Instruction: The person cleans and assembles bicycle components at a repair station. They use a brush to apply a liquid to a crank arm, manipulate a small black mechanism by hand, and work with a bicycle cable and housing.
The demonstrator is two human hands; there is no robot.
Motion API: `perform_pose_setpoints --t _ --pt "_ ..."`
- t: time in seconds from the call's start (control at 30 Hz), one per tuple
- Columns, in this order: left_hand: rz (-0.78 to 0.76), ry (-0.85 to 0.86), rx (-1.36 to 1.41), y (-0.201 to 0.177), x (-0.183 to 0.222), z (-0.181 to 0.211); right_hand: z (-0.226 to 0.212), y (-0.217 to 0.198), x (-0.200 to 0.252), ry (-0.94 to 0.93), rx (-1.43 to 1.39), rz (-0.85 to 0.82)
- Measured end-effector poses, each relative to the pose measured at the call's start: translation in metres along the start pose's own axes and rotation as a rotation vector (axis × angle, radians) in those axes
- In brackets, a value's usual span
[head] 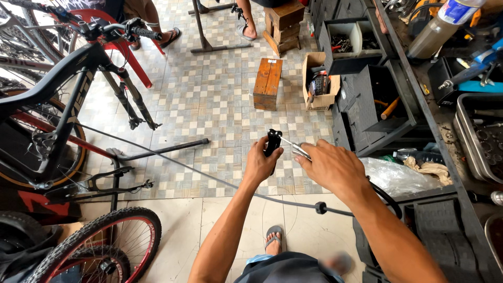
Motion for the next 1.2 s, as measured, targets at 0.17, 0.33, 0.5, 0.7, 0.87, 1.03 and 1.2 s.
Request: perform_pose_setpoints --t 0.17,0.33,0.5,0.7,0.87,1.03,1.2 --pt "0.042 -0.006 -0.097 -0.011 0.01 0.032 -0.009 -0.002 0.004 -0.098 0.067 0.091" --pt "0.028 -0.006 -0.149 -0.015 0.014 0.051 -0.006 0.002 -0.004 -0.13 0.122 0.149" --pt "0.039 -0.007 -0.175 -0.017 0.014 0.044 -0.003 0.003 -0.01 -0.108 0.078 0.071" --pt "0.05 -0.005 -0.225 -0.02 0.016 0.045 -0.002 0.002 -0.005 -0.107 0.113 0.122" --pt "0.033 -0.022 -0.246 -0.023 0.019 0.051 0.0 0.004 -0.004 -0.084 0.124 0.098" --pt "0.036 -0.017 -0.257 -0.018 0.025 0.042 0.002 0.005 0.003 -0.038 0.038 0.053" --pt "0.013 -0.239 -0.142 -0.014 0.05 -0.009 0.0 0.021 0.005 0.015 -0.025 -0.122"
Point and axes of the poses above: each hand's wrist, its own x-axis away from the middle knuckle, its own y-axis out of the palm, z = x × y, the point moved 2 cm from there along -x, towards the middle knuckle, and after that the axes turned 1 degree about -x, right-handed, at the moved point
